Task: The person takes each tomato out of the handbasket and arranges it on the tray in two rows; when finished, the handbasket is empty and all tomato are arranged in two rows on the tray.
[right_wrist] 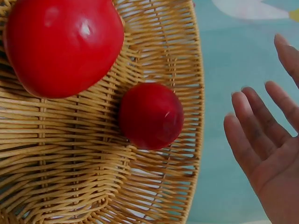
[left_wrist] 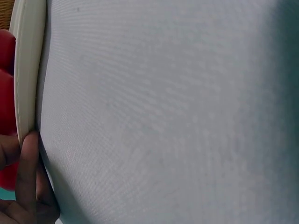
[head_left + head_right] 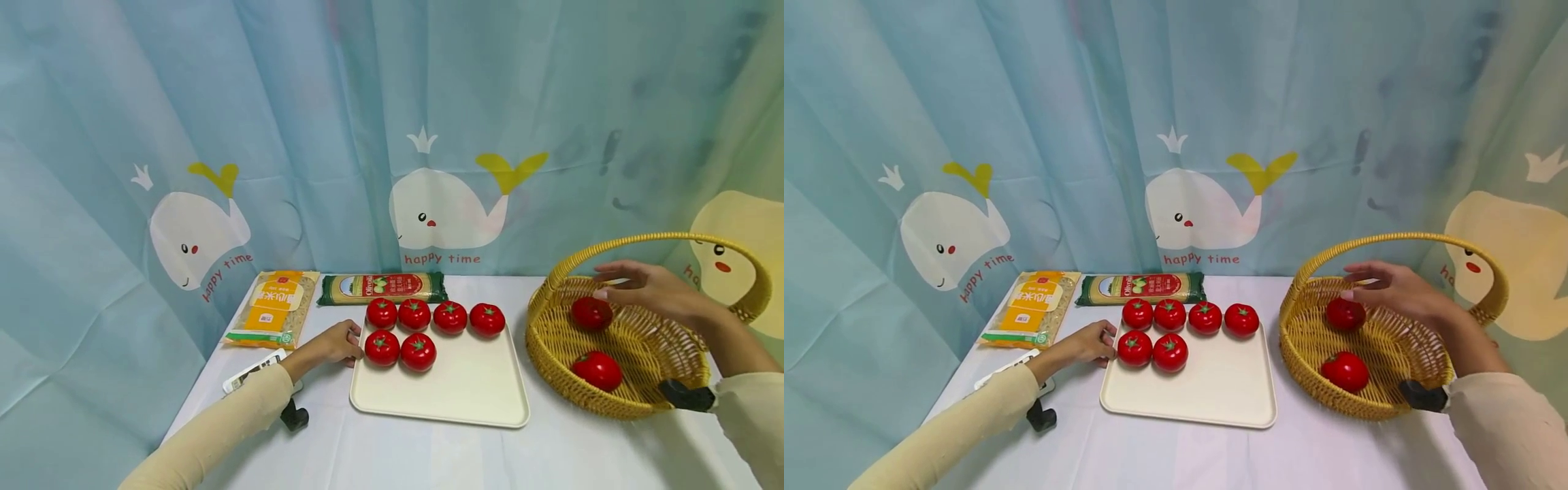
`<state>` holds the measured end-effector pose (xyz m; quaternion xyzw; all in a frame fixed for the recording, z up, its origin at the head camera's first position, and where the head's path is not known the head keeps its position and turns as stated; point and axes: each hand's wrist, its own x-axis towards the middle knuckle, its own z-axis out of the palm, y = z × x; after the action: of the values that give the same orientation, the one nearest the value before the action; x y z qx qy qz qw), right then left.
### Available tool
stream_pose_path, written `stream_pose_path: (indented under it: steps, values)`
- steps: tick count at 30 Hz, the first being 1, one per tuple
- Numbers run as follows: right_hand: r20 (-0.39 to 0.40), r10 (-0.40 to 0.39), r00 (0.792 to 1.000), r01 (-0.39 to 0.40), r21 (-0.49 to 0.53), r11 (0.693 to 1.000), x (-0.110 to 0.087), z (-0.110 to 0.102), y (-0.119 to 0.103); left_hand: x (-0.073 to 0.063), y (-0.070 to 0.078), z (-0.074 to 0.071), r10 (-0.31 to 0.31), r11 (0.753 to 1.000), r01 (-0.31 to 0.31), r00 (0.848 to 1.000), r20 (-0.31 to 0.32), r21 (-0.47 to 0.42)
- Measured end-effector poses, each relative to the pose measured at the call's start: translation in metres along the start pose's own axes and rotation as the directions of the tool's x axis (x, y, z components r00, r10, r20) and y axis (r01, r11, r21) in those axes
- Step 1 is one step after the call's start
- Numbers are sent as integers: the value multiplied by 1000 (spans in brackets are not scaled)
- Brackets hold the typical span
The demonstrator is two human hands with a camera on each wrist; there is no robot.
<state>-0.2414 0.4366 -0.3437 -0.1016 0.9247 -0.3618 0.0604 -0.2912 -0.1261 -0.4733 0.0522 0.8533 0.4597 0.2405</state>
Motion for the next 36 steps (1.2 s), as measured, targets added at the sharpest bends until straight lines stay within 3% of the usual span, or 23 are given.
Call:
stream_pose_path:
  steps: [9,16,23,32,36]
  values:
    - [7,-12,1000,13,-67,998,17,3,19,1,-1,2,-10,1000,10,1000,2,-11]
    - [39,44,998,-39,-118,992,27,8,30,3,-2,2,-13,1000,13,1000,0,-6]
    - [41,47,998,-40,-151,988,31,15,38,3,0,2,-9,1000,9,1000,0,-9]
    - [52,58,997,-39,-312,949,35,20,45,2,2,2,-13,1000,13,1000,4,1]
    - [79,66,995,-36,-336,941,37,24,48,1,2,1,-13,1000,13,1000,6,-3]
